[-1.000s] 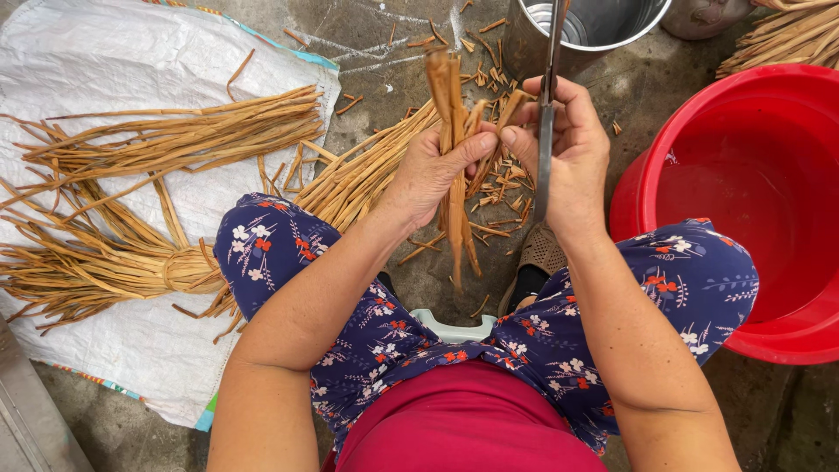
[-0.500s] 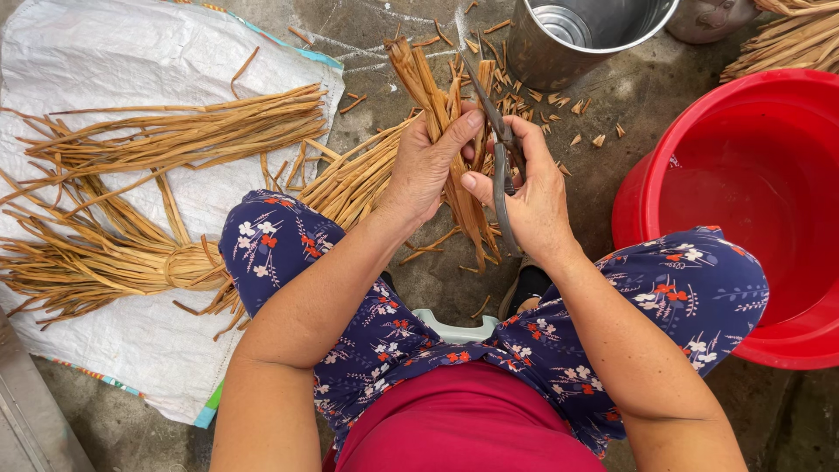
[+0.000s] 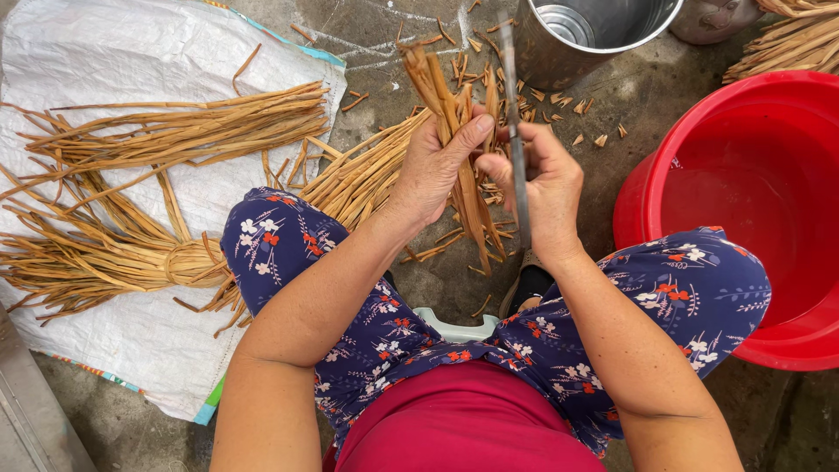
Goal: The person sits on a low stool and repeatedly trims the ends of thin dried sticks using shears. They hold a small bundle in the left hand and cut the tips with the right hand, dropping the trimmed pieces onto the floor. The person continues this repetitive trimming throughout the clip.
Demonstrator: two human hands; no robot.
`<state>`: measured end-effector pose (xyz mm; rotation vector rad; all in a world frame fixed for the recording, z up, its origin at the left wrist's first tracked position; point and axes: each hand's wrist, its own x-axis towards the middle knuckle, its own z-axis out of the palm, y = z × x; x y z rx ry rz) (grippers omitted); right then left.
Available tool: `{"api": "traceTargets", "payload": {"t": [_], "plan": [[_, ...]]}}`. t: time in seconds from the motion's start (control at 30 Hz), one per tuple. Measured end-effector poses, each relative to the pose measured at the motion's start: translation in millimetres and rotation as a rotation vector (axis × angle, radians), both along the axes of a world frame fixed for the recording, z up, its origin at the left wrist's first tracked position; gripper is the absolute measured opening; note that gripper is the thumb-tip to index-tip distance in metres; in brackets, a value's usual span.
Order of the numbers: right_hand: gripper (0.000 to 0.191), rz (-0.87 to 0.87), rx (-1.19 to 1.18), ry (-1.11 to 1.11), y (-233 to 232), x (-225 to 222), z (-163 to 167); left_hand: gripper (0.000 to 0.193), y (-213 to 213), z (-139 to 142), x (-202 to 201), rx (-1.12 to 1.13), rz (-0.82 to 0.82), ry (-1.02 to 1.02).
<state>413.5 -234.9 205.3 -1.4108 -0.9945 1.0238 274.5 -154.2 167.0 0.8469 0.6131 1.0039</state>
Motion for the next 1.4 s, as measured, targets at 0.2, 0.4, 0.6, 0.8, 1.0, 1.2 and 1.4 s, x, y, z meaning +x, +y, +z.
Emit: {"api": "traceTargets", "payload": {"t": [0.2,0.4,0.6,0.8,1.0,1.2,1.4], "plan": [[0.036,0.033,0.353,0.126,-1,3,9,0.033,-3,-2,2,0.095,-0.094,0.116],[0.041,0.074,0.324,0.139,-3,2,11,0.041,-13,-1,11,0.285,-0.143,0.607],[0.046,0.028,0.316,0.122,8,8,1,0.055,-22,9,14,0.611,-0.058,0.904],[0.039,-0.014,0.2,0.323,12,28,1,0.073,-7,10,4,0.35,-0.363,0.256],[0.041,0.026,0.173,0.386,11,34,8,0.05,-6,4,1,-0.032,-0.343,0.085],[0.041,0.023,0.167,0.302,10,32,6,0.026,-4,8,-3,0.085,-0.157,0.029],[0.041,0.032,0.211,0.11,8,22,2,0.023,-10,18,0,0.24,-0.043,0.24]]}}
